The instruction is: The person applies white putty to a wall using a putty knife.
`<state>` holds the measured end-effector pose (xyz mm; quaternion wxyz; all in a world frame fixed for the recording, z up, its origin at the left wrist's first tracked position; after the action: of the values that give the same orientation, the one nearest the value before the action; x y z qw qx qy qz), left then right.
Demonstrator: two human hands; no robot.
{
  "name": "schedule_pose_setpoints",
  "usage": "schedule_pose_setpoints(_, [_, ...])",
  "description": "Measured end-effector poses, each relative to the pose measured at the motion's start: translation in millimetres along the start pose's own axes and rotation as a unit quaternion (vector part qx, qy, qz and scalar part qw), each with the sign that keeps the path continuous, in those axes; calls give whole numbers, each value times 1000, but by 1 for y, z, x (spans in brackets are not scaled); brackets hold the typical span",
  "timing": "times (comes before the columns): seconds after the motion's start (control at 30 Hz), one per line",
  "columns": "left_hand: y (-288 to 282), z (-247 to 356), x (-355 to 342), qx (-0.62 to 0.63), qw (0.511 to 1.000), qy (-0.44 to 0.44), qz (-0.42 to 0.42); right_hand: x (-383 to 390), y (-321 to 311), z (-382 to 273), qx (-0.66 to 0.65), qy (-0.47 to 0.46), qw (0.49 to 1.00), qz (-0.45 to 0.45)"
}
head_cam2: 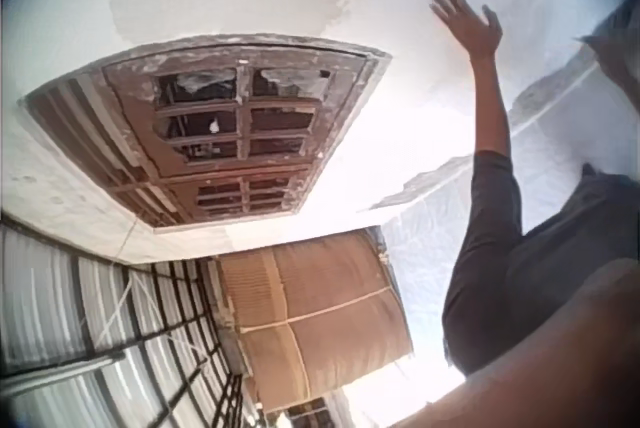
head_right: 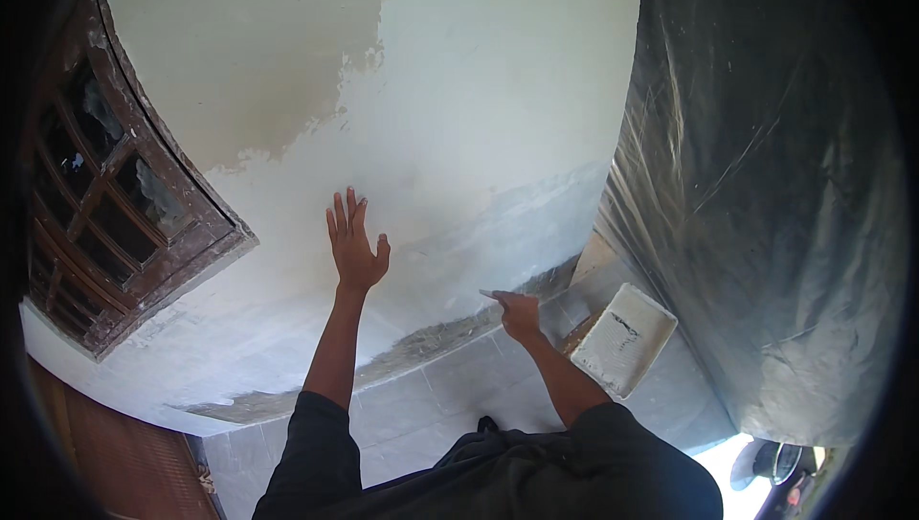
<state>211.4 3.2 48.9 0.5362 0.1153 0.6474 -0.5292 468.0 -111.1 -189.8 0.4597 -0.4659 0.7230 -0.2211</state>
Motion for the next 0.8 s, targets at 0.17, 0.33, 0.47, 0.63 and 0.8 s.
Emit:
schedule_pose_setpoints(0.17, [128,76,89,151,969,-126,-147,109,-15,170,-276,391,876,58])
schedule_pose_setpoints(0.33, [244,194,168,234,912,-197,-272,132,-94,178,-451,473,757,24])
schedule_pose_setpoints(0.47, [314,287,209,296,875,-214,-318,186,-127,222,-429,516,741,20])
schedule_pose_setpoints(0.63, [367,344,268,288,840,-281,-363,251,-130,259,-427,550,717,-6])
schedule_pose_setpoints(0.8, [403,367,343,274,799,-307,-439,322,-111,294,-361,612,702,-45])
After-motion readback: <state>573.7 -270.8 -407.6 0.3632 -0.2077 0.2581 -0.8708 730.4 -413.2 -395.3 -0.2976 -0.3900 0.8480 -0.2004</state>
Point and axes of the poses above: each hand's wrist, its own x-axis away from the middle knuckle, its own y-axis out of the palm, z = x × y, the point moved 8 cm from there along -x, towards the middle knuckle, and after that the axes turned 11 degrees about x, right-handed, at the moved point
